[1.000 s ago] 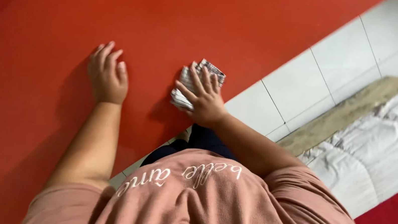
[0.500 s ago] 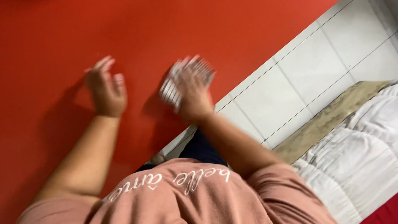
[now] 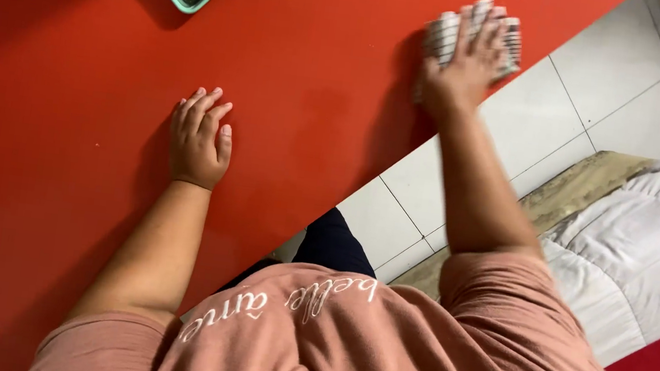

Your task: The recorder is wiping a long red table with a cloth in a hotel room environment.

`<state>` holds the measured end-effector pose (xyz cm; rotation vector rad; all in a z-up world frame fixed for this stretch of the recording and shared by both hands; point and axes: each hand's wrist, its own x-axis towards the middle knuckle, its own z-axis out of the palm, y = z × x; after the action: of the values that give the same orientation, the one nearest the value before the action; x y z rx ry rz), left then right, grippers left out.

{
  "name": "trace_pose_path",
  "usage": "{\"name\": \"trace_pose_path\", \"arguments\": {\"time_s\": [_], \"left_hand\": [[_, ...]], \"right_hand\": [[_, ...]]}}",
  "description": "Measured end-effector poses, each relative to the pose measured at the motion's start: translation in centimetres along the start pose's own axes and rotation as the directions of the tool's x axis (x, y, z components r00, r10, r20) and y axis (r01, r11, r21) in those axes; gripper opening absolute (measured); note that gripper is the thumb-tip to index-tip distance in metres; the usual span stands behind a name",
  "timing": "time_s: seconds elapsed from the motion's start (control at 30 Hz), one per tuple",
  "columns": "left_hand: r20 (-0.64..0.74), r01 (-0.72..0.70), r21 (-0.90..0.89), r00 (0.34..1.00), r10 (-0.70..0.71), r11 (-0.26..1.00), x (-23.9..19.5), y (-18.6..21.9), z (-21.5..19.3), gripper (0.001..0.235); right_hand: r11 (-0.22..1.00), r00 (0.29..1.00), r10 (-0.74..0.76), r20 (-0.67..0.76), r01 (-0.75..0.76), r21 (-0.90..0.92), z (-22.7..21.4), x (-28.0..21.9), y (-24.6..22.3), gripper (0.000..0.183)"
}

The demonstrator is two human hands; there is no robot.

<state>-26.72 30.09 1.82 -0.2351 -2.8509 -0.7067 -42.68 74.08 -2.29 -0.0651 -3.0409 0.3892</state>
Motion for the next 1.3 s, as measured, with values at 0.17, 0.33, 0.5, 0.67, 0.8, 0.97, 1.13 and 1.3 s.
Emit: {"name": "trace_pose_path", "arguments": {"time_s": [0.17,0.33,0.5,0.67,0.8,0.97,1.13,1.3], "left_hand": [[-0.010,0.032,-0.001,0.999,-0.032,0.999,0.2,0.4,-0.4,0.034],[0.013,0.073,0.021,0.997,-0.073,0.997,0.5,0.6,-0.3,0.032],[0.022,0.062,0.007,0.998,-0.062,0.998,0.3,0.4,-0.2,0.031],[0.009,0.049,-0.014,0.999,-0.049,0.999,0.5,0.3,-0.5,0.030],[0.003,0.024,-0.027,1.000,-0.024,0.999,0.4,0.1,-0.7,0.030],[0.001,0.056,-0.028,0.998,-0.056,0.998,0.4,0.2,-0.7,0.029],[-0.012,0.042,-0.063,0.999,-0.043,0.997,0.4,-0.1,-0.4,0.028],[-0.024,0.008,-0.061,1.000,-0.009,0.998,0.4,-0.1,-0.6,0.028]], "right_hand": [[0.909,0.811,-0.415,0.412,0.392,0.144,-5.6,-11.7,-12.9,0.101],[0.886,0.712,-0.462,0.528,0.401,0.234,-4.8,-10.7,-4.1,0.106],[0.965,0.936,-0.257,0.240,0.263,0.006,-2.9,1.6,-0.7,0.088],[0.922,0.786,-0.361,0.502,0.383,0.064,-5.7,-2.9,-16.3,0.103],[0.662,0.496,-0.742,0.450,0.649,0.376,-2.0,-14.5,-14.4,0.103],[0.849,0.643,-0.464,0.609,0.519,0.099,-6.3,-6.8,-9.2,0.098],[0.909,0.862,-0.417,0.289,0.395,0.133,-3.7,1.8,-11.3,0.088],[0.891,0.695,-0.356,0.625,0.454,0.003,-6.2,-1.1,-24.9,0.095]]}}
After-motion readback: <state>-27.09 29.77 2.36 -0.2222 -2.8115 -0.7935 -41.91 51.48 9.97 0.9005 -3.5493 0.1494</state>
